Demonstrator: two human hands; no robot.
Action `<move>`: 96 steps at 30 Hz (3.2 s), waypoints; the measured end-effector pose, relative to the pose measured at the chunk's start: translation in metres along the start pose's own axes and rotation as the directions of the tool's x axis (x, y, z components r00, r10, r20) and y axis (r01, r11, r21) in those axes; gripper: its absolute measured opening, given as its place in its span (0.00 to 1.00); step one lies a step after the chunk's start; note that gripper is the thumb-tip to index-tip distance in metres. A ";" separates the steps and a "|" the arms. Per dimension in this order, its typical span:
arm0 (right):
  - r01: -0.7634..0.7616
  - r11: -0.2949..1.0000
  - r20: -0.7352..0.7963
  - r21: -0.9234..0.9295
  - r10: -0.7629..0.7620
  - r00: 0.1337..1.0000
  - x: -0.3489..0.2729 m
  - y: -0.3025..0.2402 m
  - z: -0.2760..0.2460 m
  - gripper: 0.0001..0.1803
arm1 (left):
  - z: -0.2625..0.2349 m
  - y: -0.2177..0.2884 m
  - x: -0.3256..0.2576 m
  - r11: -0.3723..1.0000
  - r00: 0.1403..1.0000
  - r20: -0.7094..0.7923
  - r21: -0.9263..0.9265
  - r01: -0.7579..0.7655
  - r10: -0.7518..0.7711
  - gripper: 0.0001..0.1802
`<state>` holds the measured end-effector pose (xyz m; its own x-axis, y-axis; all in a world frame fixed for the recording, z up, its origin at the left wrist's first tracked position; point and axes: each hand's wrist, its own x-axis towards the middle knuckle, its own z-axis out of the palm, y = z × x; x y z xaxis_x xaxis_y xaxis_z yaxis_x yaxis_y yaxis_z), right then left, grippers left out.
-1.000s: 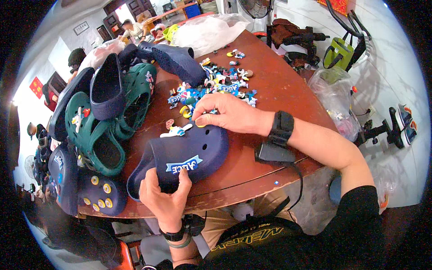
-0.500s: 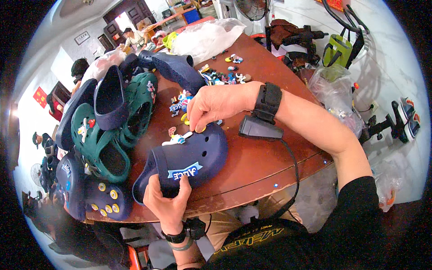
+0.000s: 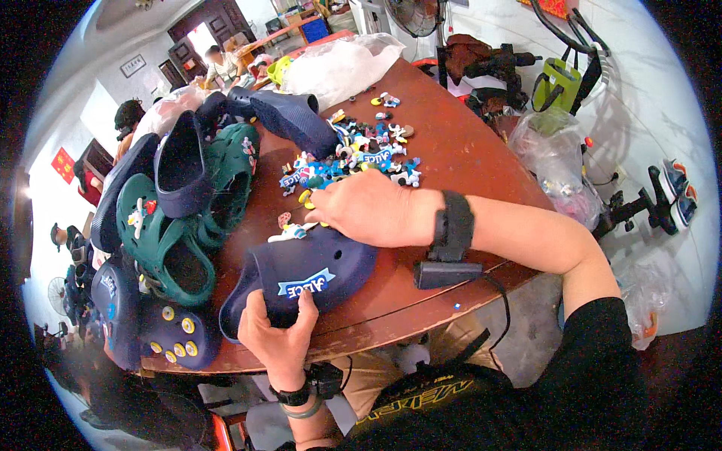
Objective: Attaching decorative charms or jibbitz to foam clogs.
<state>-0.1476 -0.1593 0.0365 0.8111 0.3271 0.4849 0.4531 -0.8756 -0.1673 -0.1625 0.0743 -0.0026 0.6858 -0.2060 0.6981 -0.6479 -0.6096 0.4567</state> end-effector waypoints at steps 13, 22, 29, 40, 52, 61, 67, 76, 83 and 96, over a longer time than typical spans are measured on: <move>-0.175 0.948 0.027 0.266 0.175 0.984 -0.009 0.007 0.004 0.19 | 0.002 -0.003 -0.001 1.000 1.000 -0.014 0.028 -0.009 0.009 0.17; -0.054 0.753 0.217 0.655 -0.119 0.969 0.009 0.040 -0.002 0.14 | 0.000 -0.004 -0.003 0.995 0.999 0.006 0.092 -0.036 0.035 0.16; -0.219 0.793 0.135 0.568 0.173 0.976 0.002 0.023 0.012 0.12 | 0.005 -0.006 -0.003 1.000 0.999 -0.032 0.011 -0.008 0.009 0.19; -0.262 0.731 0.195 0.630 0.178 0.964 0.002 0.023 0.003 0.09 | 0.005 -0.004 -0.003 1.000 0.999 -0.037 0.013 0.011 -0.011 0.17; -0.213 0.801 0.099 0.560 0.191 0.977 0.008 0.027 0.015 0.22 | 0.006 -0.006 -0.005 0.999 0.997 -0.073 0.037 -0.018 0.021 0.18; -0.354 0.758 0.032 0.548 0.404 0.914 -0.005 0.068 -0.042 0.12 | 0.005 -0.006 -0.006 0.999 0.998 -0.039 -0.009 0.038 -0.039 0.19; -0.360 0.898 0.120 0.254 0.340 0.933 -0.044 0.111 -0.037 0.11 | 0.005 -0.006 -0.007 0.999 0.998 -0.054 0.018 0.028 -0.027 0.20; -0.099 0.995 -0.008 -0.023 0.099 0.995 -0.054 0.107 -0.010 0.13 | 0.006 -0.006 -0.008 0.999 0.998 -0.056 -0.027 0.032 -0.034 0.20; 0.067 0.873 -0.196 0.482 0.033 0.980 -0.043 0.042 -0.005 0.08 | -0.001 -0.004 -0.008 0.998 0.999 0.032 0.056 0.009 -0.011 0.16; 0.472 0.875 -0.243 -0.113 -0.485 0.840 -0.039 0.003 0.000 0.06 | 0.003 -0.007 -0.006 0.999 1.000 -0.015 0.031 -0.019 0.020 0.20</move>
<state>-0.1774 -0.1751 0.0176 0.3724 0.6130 0.6968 0.7373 -0.6514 0.1791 -0.1611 0.0775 -0.0121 0.6679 -0.2064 0.7151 -0.6502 -0.6292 0.4257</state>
